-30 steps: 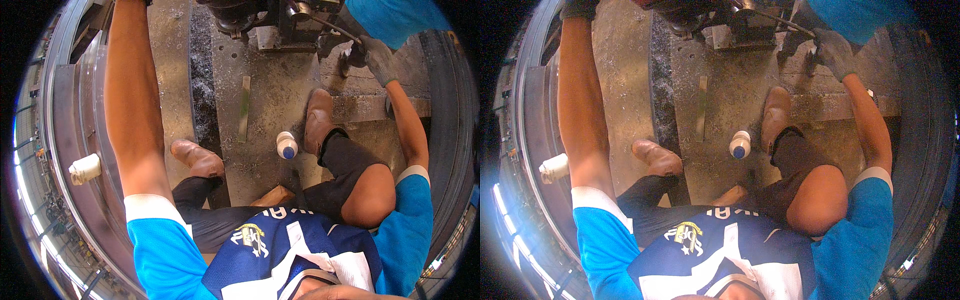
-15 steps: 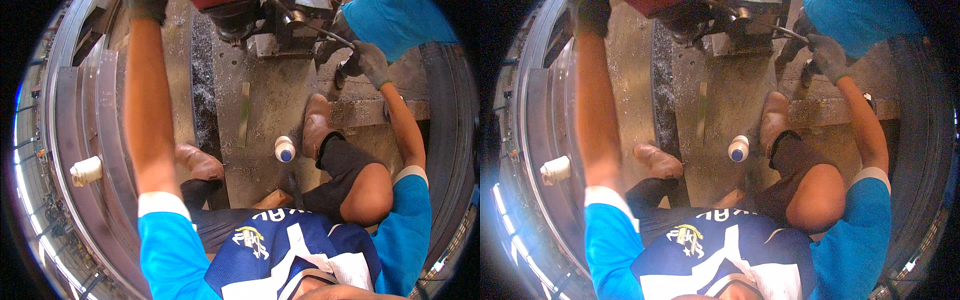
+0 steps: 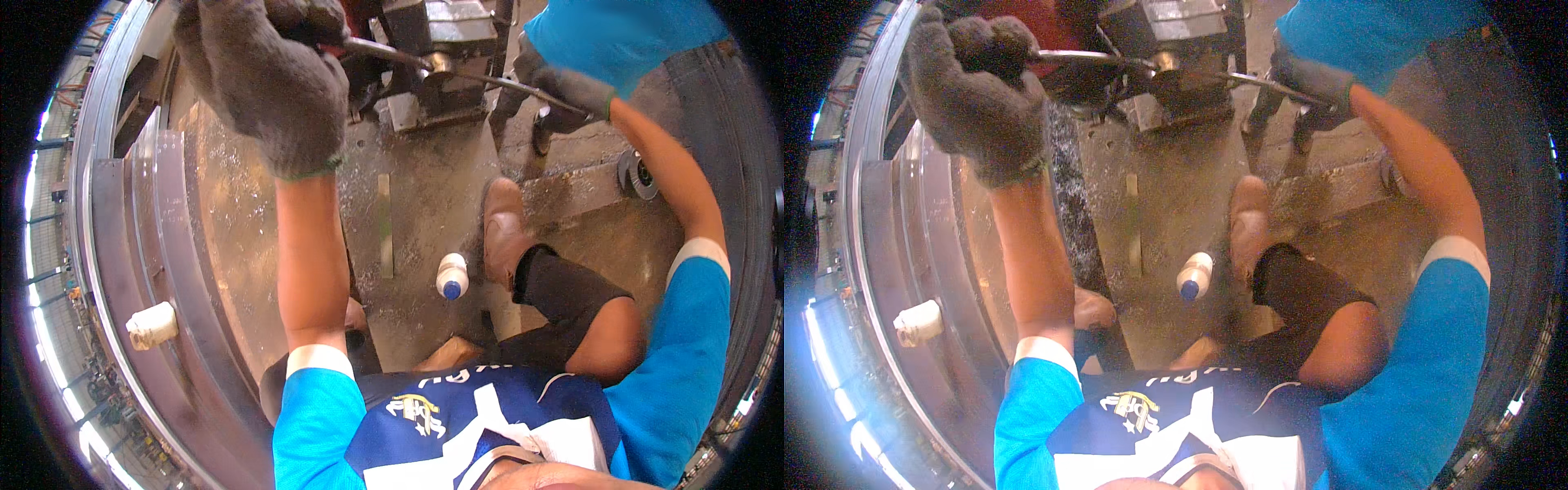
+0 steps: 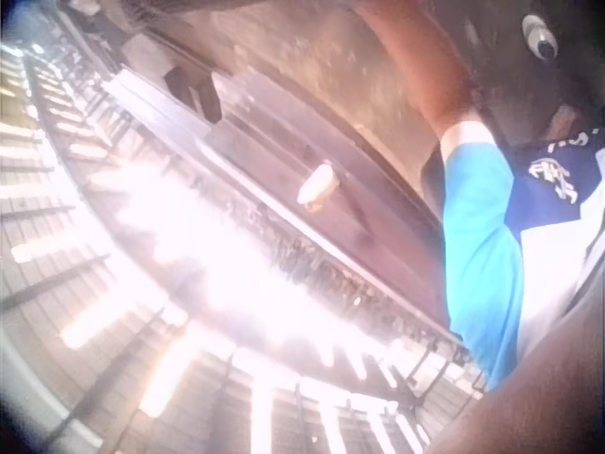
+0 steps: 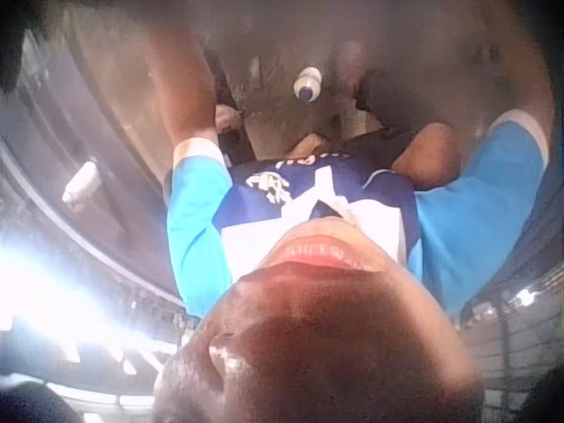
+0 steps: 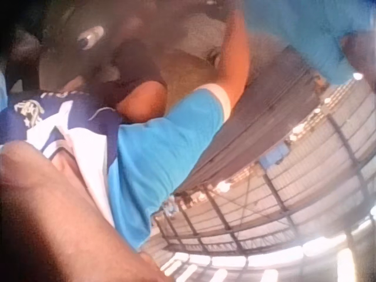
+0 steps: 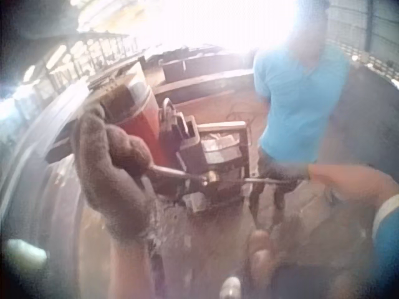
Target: The person operates a drill press to create holes in a metal plate. They apply liquid from a bottle to the drilling site, adjust the machine's handle, and clear away metal shavings with their gloved hands.
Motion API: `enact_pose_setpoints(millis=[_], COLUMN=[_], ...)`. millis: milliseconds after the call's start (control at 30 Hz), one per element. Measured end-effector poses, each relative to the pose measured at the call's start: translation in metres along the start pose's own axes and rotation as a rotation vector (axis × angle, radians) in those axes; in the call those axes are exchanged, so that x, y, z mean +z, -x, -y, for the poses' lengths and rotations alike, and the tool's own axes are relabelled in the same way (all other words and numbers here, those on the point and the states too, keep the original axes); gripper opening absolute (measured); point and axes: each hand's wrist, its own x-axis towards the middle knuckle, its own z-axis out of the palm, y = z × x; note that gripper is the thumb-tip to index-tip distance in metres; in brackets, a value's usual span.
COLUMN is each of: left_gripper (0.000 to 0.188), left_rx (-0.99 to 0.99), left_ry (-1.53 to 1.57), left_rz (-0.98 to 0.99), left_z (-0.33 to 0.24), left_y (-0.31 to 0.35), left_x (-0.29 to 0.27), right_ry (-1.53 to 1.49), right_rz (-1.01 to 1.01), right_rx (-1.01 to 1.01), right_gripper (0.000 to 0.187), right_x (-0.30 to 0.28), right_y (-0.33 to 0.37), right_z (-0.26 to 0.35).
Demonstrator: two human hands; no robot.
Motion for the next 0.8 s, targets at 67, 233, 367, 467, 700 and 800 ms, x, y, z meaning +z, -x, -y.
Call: enact_pose_setpoints(millis=[67, 233, 367, 467, 700, 800], left_gripper=[0.024, 0.021, 0.026, 0.024, 0.026, 0.023], left_rx=[-0.326, -0.525, -0.593, -0.623, -0.341, -0.464], left_ry=[0.52, 1.179, 0.932, 1.181, 0.575, 0.687], left_rz=[-0.004, 0.236, 0.168, 0.137, 0.202, -0.017], left_z=[0.007, 0.024, 0.018, 0.023, 0.029, 0.021], left_y=[0.001, -0.019, -0.012, -0.016, 0.003, 0.011], left_x=[-0.005, -0.016, -0.016, -0.017, -0.027, -0.02], right_ry=[-0.649, -0.839, -1.074, -0.469, -0.061, 0.146], right_rz=[-0.067, -0.08, -0.076, -0.125, 0.041, 0.172], right_rx=[0.128, 0.266, 0.376, 0.414, 0.242, 0.198], right_gripper=[0.027, 0.024, 0.02, 0.02, 0.019, 0.019], right_x=[0.0, 0.041, 0.092, 0.058, -0.006, -0.023], right_y=[-0.035, -0.176, -0.229, -0.212, -0.117, -0.045], right_z=[-0.027, -0.172, -0.245, -0.196, -0.039, 0.012])
